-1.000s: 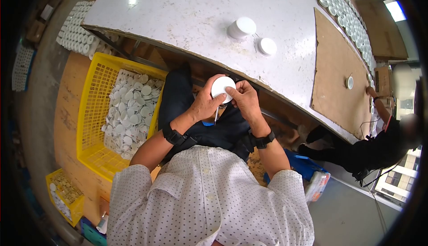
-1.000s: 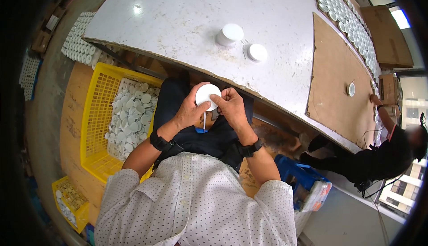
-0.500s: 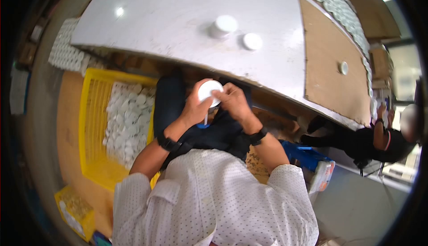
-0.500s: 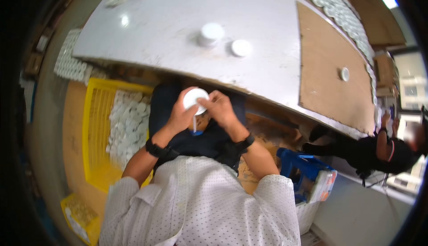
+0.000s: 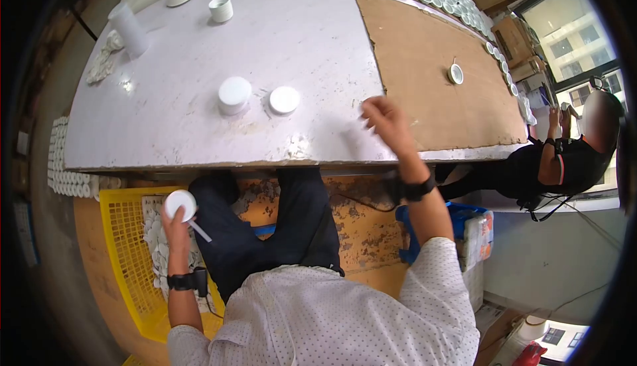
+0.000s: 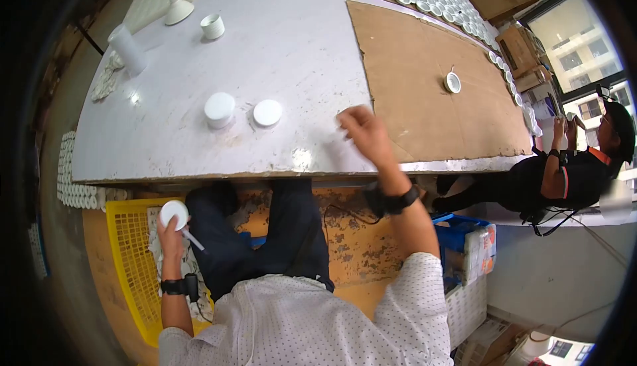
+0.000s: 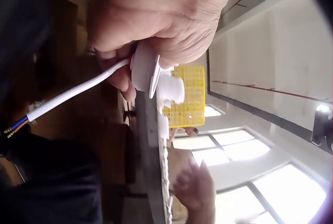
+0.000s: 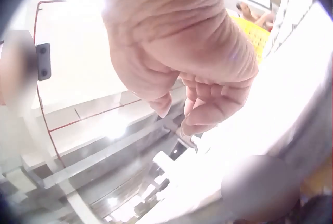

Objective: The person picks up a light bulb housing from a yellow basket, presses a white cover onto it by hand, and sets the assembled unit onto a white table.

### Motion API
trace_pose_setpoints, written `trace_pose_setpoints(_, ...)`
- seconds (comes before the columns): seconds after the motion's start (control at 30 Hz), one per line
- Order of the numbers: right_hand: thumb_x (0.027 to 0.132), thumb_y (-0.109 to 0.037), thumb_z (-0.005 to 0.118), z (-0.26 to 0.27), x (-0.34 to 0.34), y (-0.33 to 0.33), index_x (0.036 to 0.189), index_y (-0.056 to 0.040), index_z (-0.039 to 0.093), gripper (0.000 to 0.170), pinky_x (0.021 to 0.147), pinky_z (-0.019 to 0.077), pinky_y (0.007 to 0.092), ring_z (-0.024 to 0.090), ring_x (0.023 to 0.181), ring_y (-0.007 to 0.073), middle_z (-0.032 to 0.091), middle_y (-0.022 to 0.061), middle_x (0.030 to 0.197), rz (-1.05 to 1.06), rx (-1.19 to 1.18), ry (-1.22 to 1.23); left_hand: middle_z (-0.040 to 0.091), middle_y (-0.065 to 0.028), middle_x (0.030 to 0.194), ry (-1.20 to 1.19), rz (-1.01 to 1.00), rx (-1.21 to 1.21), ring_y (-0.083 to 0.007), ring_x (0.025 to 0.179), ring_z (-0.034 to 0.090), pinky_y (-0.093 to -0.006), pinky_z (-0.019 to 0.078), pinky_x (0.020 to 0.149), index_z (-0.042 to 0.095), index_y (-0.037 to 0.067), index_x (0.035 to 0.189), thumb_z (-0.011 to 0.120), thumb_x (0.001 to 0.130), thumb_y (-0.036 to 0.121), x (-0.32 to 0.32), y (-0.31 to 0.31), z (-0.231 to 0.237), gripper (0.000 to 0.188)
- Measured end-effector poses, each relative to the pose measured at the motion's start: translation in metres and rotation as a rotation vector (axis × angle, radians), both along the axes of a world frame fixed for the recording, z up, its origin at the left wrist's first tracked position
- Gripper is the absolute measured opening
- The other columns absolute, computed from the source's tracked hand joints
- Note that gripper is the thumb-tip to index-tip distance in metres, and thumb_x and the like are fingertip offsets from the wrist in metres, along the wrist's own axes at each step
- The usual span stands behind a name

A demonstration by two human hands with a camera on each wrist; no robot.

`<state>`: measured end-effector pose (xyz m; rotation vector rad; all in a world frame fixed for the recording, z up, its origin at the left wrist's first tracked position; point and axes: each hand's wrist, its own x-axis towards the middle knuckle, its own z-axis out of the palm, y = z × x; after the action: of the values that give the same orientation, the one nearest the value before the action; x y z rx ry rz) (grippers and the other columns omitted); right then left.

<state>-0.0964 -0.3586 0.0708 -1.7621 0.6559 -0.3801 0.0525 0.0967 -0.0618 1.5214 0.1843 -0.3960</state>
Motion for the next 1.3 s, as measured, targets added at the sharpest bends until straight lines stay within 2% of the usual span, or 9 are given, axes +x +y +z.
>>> trace_pose_setpoints(0.17, 0.073, -0.031, 0.067, -0.025, -0.027, -0.173, 0.101, 0.0038, 0.056, 0.046, 0.067, 0.0474, 0.0293, 0.059, 0.078, 0.0205, 0.061, 0.0152, 0.088, -0.498, -0.462, 0.177, 0.048, -0.0110, 0.112, 0.062, 0.323, 0.358, -0.0246, 0.090, 0.054, -0.0338, 0.0487, 0.064, 0.035, 0.007, 0.125, 0.050, 0.072, -0.002, 0.031, 0.097, -0.048, 0.055)
trace_pose_setpoints(0.27, 0.066, -0.038, 0.069, -0.036, -0.058, -0.254, 0.108, 0.0029, 0.054, 0.060, 0.077, 0.0457, 0.0342, 0.057, 0.092, 0.0283, 0.059, 0.0206, 0.098, -0.627, -0.526, 0.339, 0.052, -0.0117, 0.108, 0.046, 0.197, 0.597, -0.0239, 0.090, 0.054, -0.0320, 0.0459, 0.072, 0.041, 0.002, 0.119, 0.048, 0.070, -0.002, 0.042, 0.180, -0.091, 0.050)
trace_pose_setpoints(0.43, 0.058, -0.046, 0.067, -0.037, -0.064, -0.293, 0.114, 0.0012, 0.049, 0.075, 0.087, 0.0416, 0.0389, 0.052, 0.102, 0.0348, 0.057, 0.0230, 0.105, -0.791, -0.699, 0.555, 0.052, -0.0223, 0.108, 0.068, 0.308, 1.183, -0.0313, 0.097, 0.053, -0.0360, 0.0422, 0.084, 0.032, -0.005, 0.122, 0.051, 0.070, -0.001, 0.035, 0.323, -0.163, 0.056)
trace_pose_setpoints(0.47, 0.058, -0.046, 0.067, -0.036, -0.061, -0.300, 0.114, 0.0012, 0.049, 0.075, 0.087, 0.0416, 0.0389, 0.052, 0.102, 0.0348, 0.057, 0.0230, 0.105, -0.788, -0.700, 0.558, 0.053, -0.0207, 0.098, -0.033, 0.232, 1.267, -0.0320, 0.088, 0.051, -0.0365, 0.0411, 0.078, 0.041, -0.009, 0.112, 0.048, 0.071, 0.005, 0.024, 0.283, -0.115, 0.044)
trace_pose_setpoints(0.8, 0.060, -0.046, 0.065, -0.034, -0.048, -0.331, 0.105, 0.0062, 0.051, 0.071, 0.084, 0.0429, 0.0400, 0.054, 0.098, 0.0375, 0.056, 0.0255, 0.102, -0.775, -0.668, 0.813, 0.060, -0.0145, 0.087, 0.066, -0.148, 1.058, -0.0290, 0.081, 0.057, -0.0337, 0.0433, 0.077, 0.056, -0.002, 0.095, 0.055, 0.065, 0.002, 0.002, 0.237, -0.134, 0.030)
trace_pose_setpoints(0.87, 0.059, -0.046, 0.065, -0.033, -0.047, -0.324, 0.107, 0.0066, 0.050, 0.073, 0.084, 0.0426, 0.0396, 0.054, 0.098, 0.0372, 0.056, 0.0258, 0.103, -0.773, -0.690, 0.779, 0.060, -0.0125, 0.087, 0.050, -0.233, 0.947, -0.0232, 0.082, 0.056, -0.0314, 0.0430, 0.077, 0.056, -0.002, 0.097, 0.055, 0.069, 0.002, 0.022, 0.117, -0.070, 0.028)
trace_pose_setpoints(1.0, 0.059, -0.043, 0.068, -0.054, -0.058, -0.322, 0.115, 0.0062, 0.046, 0.078, 0.087, 0.0415, 0.0383, 0.051, 0.103, 0.0356, 0.052, 0.0251, 0.110, -0.762, -0.848, 0.579, 0.060, -0.0101, 0.091, -0.163, -0.328, 0.857, -0.0163, 0.082, 0.056, -0.0272, 0.0438, 0.075, 0.055, -0.002, 0.100, 0.053, 0.075, 0.000, 0.033, 0.084, -0.078, 0.026)
trace_pose_setpoints(1.2, 0.066, -0.015, 0.073, -0.021, -0.053, -0.200, 0.126, 0.0006, 0.035, 0.073, 0.085, 0.0429, 0.0370, 0.047, 0.109, 0.0292, 0.046, 0.0206, 0.119, -0.436, -1.084, 0.125, 0.061, -0.0104, 0.096, -0.144, -0.465, 0.335, -0.0142, 0.090, 0.058, -0.0245, 0.0449, 0.079, 0.054, -0.002, 0.103, 0.051, 0.080, -0.002, 0.002, -0.055, 0.026, 0.023)
trace_pose_setpoints(1.3, 0.060, -0.004, 0.073, 0.003, -0.044, -0.108, 0.125, -0.0016, 0.037, 0.073, 0.088, 0.0407, 0.0364, 0.047, 0.107, 0.0299, 0.047, 0.0182, 0.118, -0.230, -0.898, 0.016, 0.059, -0.0129, 0.105, -0.340, -0.644, 0.123, -0.0151, 0.092, 0.058, -0.0262, 0.0454, 0.081, 0.055, -0.002, 0.103, 0.051, 0.077, -0.005, -0.027, -0.105, 0.090, 0.026)
